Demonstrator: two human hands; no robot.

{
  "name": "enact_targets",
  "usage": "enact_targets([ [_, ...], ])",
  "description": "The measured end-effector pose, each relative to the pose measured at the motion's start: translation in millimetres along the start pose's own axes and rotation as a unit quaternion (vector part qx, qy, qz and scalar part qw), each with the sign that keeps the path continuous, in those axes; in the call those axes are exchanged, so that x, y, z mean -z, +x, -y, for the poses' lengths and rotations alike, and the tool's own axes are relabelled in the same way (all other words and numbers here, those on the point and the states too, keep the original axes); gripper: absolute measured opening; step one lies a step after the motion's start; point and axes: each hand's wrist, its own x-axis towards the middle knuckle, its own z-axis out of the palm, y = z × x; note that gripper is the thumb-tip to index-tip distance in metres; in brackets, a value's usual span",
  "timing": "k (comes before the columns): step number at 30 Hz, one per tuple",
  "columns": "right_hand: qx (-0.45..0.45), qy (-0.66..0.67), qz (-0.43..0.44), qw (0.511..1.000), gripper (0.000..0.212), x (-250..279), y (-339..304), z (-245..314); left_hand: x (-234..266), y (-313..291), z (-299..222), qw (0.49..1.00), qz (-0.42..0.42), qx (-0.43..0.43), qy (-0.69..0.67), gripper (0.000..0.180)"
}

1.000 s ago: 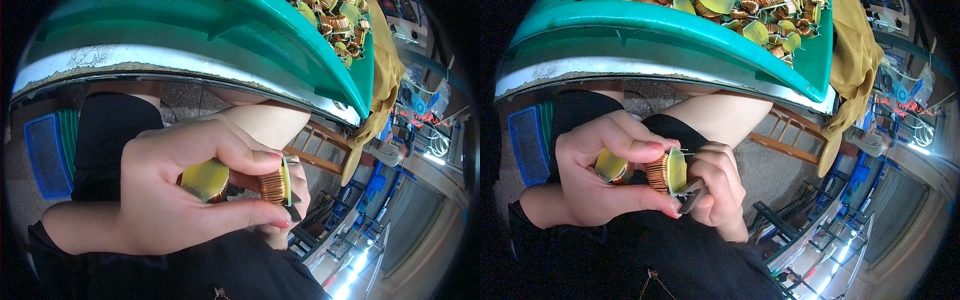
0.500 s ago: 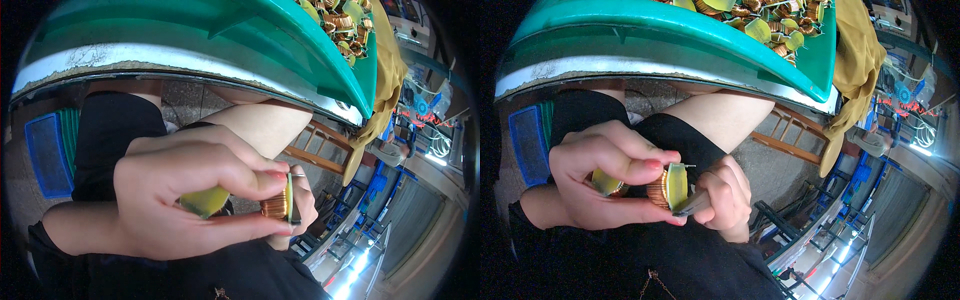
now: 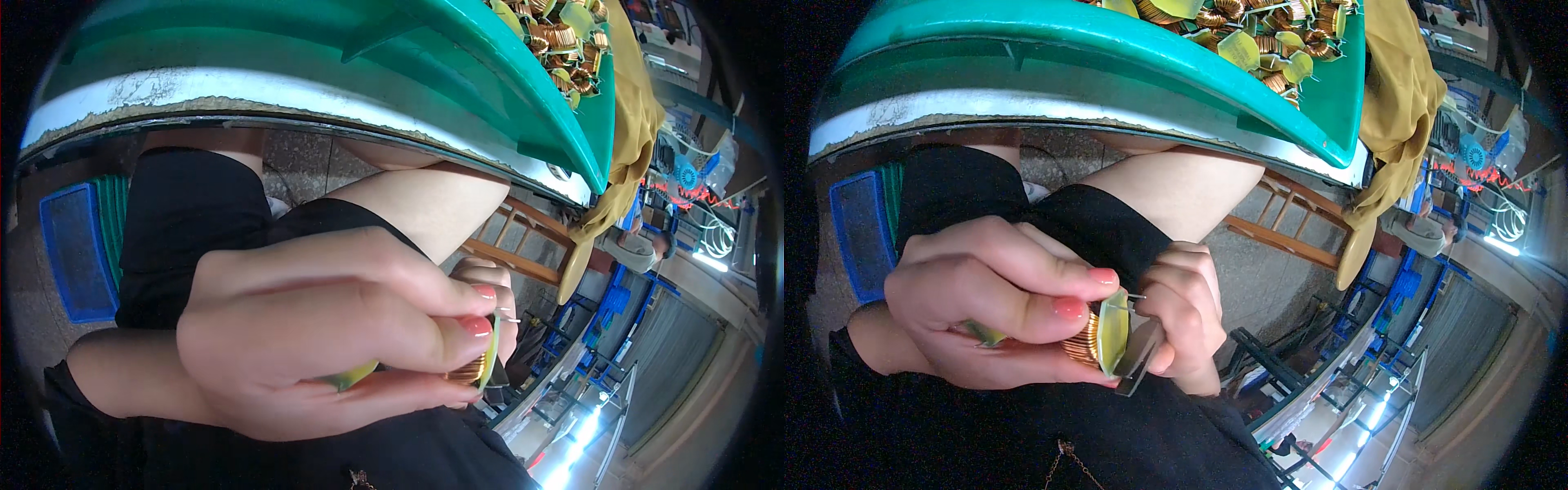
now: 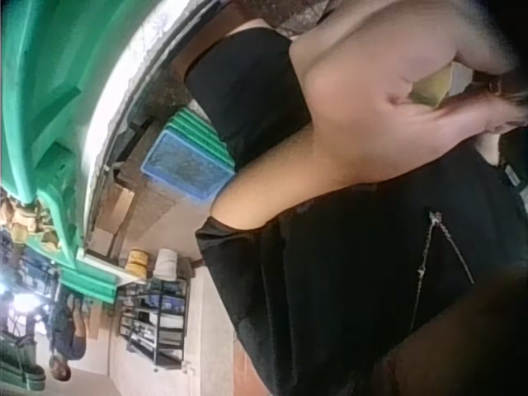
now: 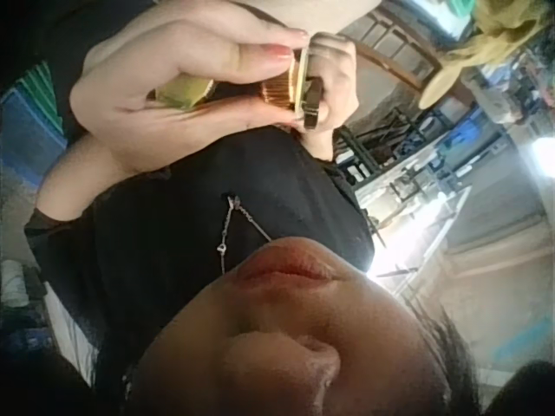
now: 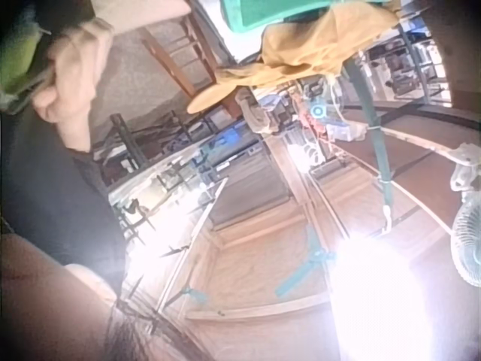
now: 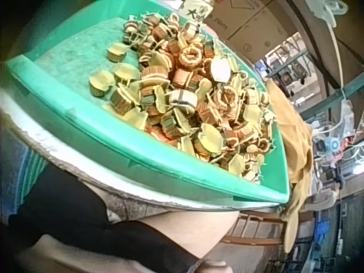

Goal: Trimming small circular components with a pair of clippers at a workbench.

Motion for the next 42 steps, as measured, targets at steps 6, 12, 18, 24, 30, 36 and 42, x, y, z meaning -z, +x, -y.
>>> enact_targets([
  [6, -0.01, -0.037, 0.047, 0.998, 0.051, 7, -3, 7, 2, 0, -7, 0.999, 0.014, 0.028, 0.009, 0.033],
  [12, 0.011, -0.045, 0.044, 0.998, 0.052, 5, -6, 0, 1, -2, -3, 1.0, 0.009, 0.027, 0.01, 0.031],
  [18, -0.013, 0.161, -0.032, 0.986, 0.053, 9, 5, -17, -2, -3, -11, 0.998, 0.021, 0.055, 0.009, 0.03],
  [24, -0.016, 0.031, 0.08, 0.996, 0.053, 17, -6, -28, -8, -5, -9, 0.999, 0.008, 0.042, -0.029, 0.031],
  [30, 0.02, -0.008, 0.063, 0.998, 0.052, 5, 6, -20, -11, -4, -7, 0.996, 0.004, 0.059, -0.059, 0.03],
  [36, 0.059, 0.048, -0.047, 0.996, 0.055, -8, 10, -13, -5, 0, -17, 0.997, -0.007, 0.074, 0.002, 0.028],
  [42, -0.022, -0.103, 0.003, 0.994, 0.049, -5, 5, -14, -7, -1, -15, 0.996, -0.03, 0.081, 0.011, 0.026],
])
